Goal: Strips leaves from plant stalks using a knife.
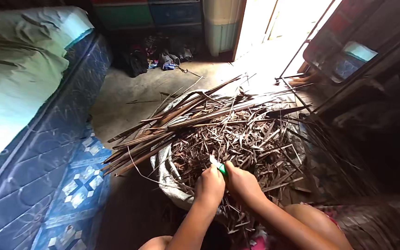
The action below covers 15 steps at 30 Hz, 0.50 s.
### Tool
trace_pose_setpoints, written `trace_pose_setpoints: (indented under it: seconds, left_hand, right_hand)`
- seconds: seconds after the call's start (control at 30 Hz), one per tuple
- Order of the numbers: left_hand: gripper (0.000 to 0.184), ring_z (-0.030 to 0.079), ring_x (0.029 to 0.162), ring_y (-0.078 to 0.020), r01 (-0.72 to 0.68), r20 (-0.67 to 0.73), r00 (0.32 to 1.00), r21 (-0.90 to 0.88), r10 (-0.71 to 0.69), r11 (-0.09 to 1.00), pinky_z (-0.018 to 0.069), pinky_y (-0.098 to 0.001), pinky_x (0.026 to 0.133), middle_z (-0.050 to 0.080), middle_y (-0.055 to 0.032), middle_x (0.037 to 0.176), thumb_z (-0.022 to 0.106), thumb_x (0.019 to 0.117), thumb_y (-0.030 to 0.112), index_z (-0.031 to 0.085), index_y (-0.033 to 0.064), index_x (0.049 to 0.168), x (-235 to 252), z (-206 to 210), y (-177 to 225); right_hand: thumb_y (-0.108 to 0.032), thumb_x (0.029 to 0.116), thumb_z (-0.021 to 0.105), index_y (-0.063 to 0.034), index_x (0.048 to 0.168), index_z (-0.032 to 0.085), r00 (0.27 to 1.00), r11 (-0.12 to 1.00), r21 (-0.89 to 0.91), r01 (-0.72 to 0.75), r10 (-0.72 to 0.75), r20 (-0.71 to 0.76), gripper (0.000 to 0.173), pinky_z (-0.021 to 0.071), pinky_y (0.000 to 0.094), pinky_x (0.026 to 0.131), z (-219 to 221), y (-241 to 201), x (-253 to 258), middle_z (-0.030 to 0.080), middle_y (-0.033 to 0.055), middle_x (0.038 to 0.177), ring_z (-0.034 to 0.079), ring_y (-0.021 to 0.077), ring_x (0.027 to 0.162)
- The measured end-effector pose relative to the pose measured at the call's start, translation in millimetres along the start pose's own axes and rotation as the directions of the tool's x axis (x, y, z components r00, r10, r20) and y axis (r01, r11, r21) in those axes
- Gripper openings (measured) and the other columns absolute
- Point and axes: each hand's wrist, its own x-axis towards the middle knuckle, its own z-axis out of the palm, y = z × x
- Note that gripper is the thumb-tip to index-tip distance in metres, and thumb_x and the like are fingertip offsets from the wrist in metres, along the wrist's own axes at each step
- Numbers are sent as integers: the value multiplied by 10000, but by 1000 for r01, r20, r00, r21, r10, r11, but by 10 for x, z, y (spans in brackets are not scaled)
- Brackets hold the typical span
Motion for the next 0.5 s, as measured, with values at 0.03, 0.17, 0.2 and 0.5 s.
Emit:
trace_pose_setpoints:
  seconds: [0.03, 0.17, 0.2, 0.5]
  left_hand:
    - [403, 674, 1148, -360, -19, 15, 1000, 19, 18, 1000, 519, -540, 973, 685, -207, 1230, 335, 1116, 203, 550, 36, 1414, -26, 31, 32]
    - [514, 683, 1141, -371, -71, 54, 996, 29, 70, 997, 517, -550, 986, 692, -196, 1258, 309, 1134, 273, 280, 165, 1636, -71, 123, 80]
    - [508, 680, 1145, -374, -58, 53, 997, 36, 56, 998, 517, -552, 987, 691, -201, 1257, 312, 1133, 264, 298, 159, 1630, -50, 109, 82]
    - [450, 677, 1151, -361, -9, -2, 1000, 77, 9, 997, 529, -534, 964, 691, -193, 1239, 324, 1122, 211, 447, 79, 1534, 0, 75, 143]
  right_hand:
    - [-289, 1106, 422, -55, 1279, 569, 997, 999, -11, -45, 44, -61, 326, 567, 547, 828, -7, 50, 69, 719, 185, 1040, 723, 374, 1021]
    - [-305, 1115, 408, -60, 1325, 551, 978, 974, 114, -195, 202, -51, 353, 536, 566, 909, -271, 332, 368, 689, 200, 1162, 685, 374, 1111]
    - [-297, 1110, 419, -52, 1295, 572, 989, 975, 173, -141, 147, -20, 343, 530, 565, 895, -295, 341, 322, 684, 203, 1119, 682, 369, 1071]
    - [-288, 1109, 418, -58, 1296, 564, 991, 991, -15, -131, 131, -15, 330, 556, 554, 867, -67, 81, 129, 715, 189, 1105, 710, 373, 1072]
